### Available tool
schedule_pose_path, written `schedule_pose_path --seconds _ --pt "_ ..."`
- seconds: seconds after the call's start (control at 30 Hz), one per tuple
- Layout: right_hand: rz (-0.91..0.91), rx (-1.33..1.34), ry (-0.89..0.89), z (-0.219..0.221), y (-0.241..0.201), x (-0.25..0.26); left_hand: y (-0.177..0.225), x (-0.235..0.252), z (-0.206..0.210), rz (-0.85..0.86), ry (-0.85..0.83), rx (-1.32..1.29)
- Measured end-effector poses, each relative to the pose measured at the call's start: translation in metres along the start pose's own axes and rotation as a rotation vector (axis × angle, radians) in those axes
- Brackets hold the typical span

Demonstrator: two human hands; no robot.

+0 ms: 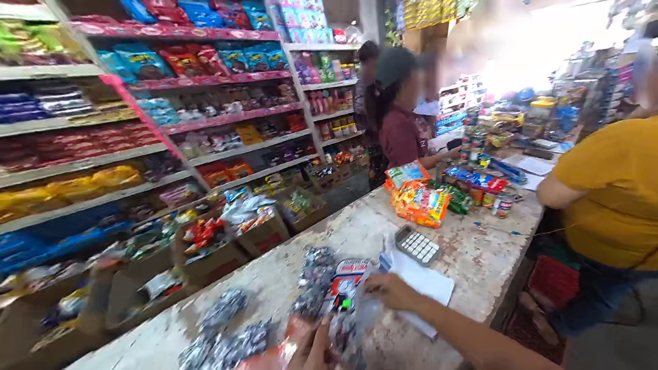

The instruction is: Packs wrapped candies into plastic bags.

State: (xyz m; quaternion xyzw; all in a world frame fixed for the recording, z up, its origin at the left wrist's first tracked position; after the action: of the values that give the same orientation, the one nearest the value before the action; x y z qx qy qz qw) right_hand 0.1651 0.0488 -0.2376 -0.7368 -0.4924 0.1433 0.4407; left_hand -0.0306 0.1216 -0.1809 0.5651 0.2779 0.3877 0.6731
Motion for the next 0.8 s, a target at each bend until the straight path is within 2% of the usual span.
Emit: schedule_pose_path --seconds 0.13,0.27,0.33,0.4,0.47,0.53,0.6,0.7,0.8 --pt "0.068 0.118 0.033 -0.036 0.001 -0.001 -0.023 0.013 -0.01 0.017 0.077 -0.053" --pt "-0.056 0.215 -0.03 -0.031 -0.043 -0.005 -0.031 0.021 -0.011 0.0 0.023 -0.077" --pt "-0.152 0.103 -0.044 -0.011 -0.055 -0.003 -0.032 0.023 -0.01 0.002 0.013 -0.1" --pt "-0.164 -0.117 -0.068 0.013 -0.051 0.002 -0.032 0.024 -0.009 0.026 -0.018 -0.104" --pt "-0.059 -0.309 -0.189 0.033 -0.045 0.006 -0.032 0.026 -0.008 0.052 -0.066 -0.076" --pt "0.075 -0.384 -0.349 0.04 -0.046 0.01 -0.031 0.028 -0.009 0.077 -0.077 -0.047" --pt "0.104 -0.349 -0.386 0.031 -0.052 0.013 -0.028 0.029 -0.012 0.095 -0.063 -0.027" --pt "0.013 -0.331 -0.314 0.004 -0.059 0.017 -0.019 0.03 -0.016 0.154 -0.051 0.021" --pt "-0.067 -0.351 -0.346 -0.013 -0.062 0.017 -0.011 0.03 -0.018 0.249 -0.057 0.089"
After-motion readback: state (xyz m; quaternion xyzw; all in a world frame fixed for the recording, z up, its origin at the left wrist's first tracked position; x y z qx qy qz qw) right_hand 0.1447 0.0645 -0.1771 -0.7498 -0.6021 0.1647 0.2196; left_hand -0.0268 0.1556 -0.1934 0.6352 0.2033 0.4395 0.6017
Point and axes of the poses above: each hand's wrist, its own x-axis towards the middle knuckle, its own z-axis out of the palm, y = z × x, the point moved 5 cm from there along x, towards the middle knuckle, and after that the axes turned 9 degrees about z, right-handed, at the moved point
